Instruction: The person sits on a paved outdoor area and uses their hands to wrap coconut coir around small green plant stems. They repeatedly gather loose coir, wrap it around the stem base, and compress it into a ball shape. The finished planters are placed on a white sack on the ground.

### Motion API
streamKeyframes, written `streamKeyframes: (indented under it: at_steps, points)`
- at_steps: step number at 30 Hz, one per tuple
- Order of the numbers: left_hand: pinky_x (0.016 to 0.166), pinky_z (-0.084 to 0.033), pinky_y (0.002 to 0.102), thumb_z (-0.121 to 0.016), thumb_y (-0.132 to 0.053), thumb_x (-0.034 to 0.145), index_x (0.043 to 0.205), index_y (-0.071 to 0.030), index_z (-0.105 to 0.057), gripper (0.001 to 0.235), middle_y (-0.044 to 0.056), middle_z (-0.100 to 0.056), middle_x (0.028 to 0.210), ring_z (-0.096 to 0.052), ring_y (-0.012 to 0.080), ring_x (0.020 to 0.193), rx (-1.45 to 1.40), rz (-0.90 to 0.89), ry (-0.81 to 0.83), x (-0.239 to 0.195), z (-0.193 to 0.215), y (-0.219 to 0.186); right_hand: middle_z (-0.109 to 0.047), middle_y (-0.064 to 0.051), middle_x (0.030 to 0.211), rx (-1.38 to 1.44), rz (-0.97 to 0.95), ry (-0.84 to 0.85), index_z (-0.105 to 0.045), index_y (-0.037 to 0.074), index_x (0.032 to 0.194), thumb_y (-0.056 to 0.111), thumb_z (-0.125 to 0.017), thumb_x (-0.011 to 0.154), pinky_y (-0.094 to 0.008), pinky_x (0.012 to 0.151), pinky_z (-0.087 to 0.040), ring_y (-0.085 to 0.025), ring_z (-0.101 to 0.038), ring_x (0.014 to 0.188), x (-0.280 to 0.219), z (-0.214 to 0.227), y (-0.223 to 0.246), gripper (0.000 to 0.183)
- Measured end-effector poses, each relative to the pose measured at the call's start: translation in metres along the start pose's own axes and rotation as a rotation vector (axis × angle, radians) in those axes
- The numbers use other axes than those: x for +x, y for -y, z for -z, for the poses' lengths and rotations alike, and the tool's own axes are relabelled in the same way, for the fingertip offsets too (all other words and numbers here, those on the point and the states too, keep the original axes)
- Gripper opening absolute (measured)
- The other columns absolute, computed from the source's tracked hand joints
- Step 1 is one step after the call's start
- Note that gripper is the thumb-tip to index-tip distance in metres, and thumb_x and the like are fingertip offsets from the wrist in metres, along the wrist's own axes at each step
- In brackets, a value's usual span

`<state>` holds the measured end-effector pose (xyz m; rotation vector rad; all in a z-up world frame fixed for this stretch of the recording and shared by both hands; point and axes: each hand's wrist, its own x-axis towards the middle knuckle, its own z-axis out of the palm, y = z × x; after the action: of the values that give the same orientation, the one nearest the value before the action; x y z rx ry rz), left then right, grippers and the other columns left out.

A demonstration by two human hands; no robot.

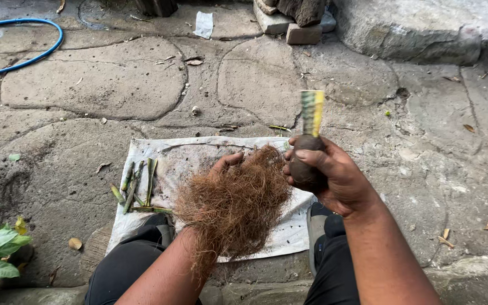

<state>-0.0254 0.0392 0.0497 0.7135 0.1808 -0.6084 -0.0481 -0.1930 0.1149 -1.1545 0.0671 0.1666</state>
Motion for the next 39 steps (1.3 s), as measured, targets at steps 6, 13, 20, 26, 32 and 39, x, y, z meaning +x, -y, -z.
streamKeyframes:
  at_steps: [6,13,20,26,32,39]
  points:
    - [0.073,-0.060,0.036,-0.058,-0.046,0.096,0.120,-0.008,-0.073,0.047,0.011,-0.074,0.099,-0.071,0.0218,0.079,-0.121,0.258,0.046,0.002,0.004,-0.001,-0.068,-0.020,0.116,-0.149,0.078,0.071,-0.048,-0.009,0.143,0.020,-0.075,0.083,-0.040,0.093,-0.060,-0.028,-0.069,0.105,-0.016,0.006,0.025,0.072]
    - [0.072,-0.061,0.035,-0.057,-0.025,0.098,0.132,-0.009,-0.061,0.038,0.012,-0.073,0.106,-0.072,0.0219,0.085,0.186,0.015,0.118,0.012,0.009,0.024,-0.071,-0.009,0.109,-0.781,0.026,-0.155,-0.059,0.004,0.134,0.019,-0.081,0.078,-0.034,0.086,-0.059,-0.019,-0.071,0.098,-0.012,0.001,0.018,0.062]
    - [0.088,-0.062,0.030,-0.056,-0.016,0.103,0.149,-0.004,-0.053,0.048,0.014,-0.069,0.129,-0.071,0.0195,0.103,0.004,0.054,0.349,0.024,0.017,0.032,-0.073,-0.006,0.102,-0.898,-0.094,-0.026,-0.064,0.008,0.127,0.018,-0.082,0.077,-0.031,0.083,-0.059,-0.016,-0.071,0.093,-0.009,-0.015,0.009,0.053]
    - [0.100,-0.058,0.039,-0.058,-0.025,0.104,0.145,0.000,-0.056,0.048,0.015,-0.066,0.134,-0.068,0.0233,0.115,0.078,-0.024,0.363,0.020,0.014,0.025,-0.074,-0.006,0.110,-0.844,-0.212,-0.352,-0.059,0.016,0.136,0.030,-0.084,0.078,-0.034,0.086,-0.063,-0.021,-0.075,0.097,-0.012,-0.021,0.014,0.065]
    - [0.096,-0.059,0.041,-0.059,-0.022,0.101,0.139,-0.003,-0.059,0.042,0.016,-0.067,0.127,-0.069,0.0260,0.109,-0.005,-0.039,0.336,0.030,0.015,0.018,-0.076,-0.011,0.116,-0.957,-0.174,-0.274,-0.061,0.017,0.139,0.038,-0.087,0.075,-0.036,0.094,-0.060,-0.023,-0.076,0.103,-0.021,-0.038,0.026,0.072]
    - [0.089,-0.062,0.042,-0.061,-0.018,0.098,0.135,-0.007,-0.061,0.038,0.017,-0.069,0.119,-0.071,0.0280,0.101,-0.044,-0.008,0.229,0.031,0.028,0.035,-0.073,-0.007,0.120,-1.161,-0.237,-0.301,-0.058,0.023,0.143,0.040,-0.088,0.074,-0.034,0.094,-0.061,-0.021,-0.076,0.104,-0.014,-0.068,0.009,0.077]
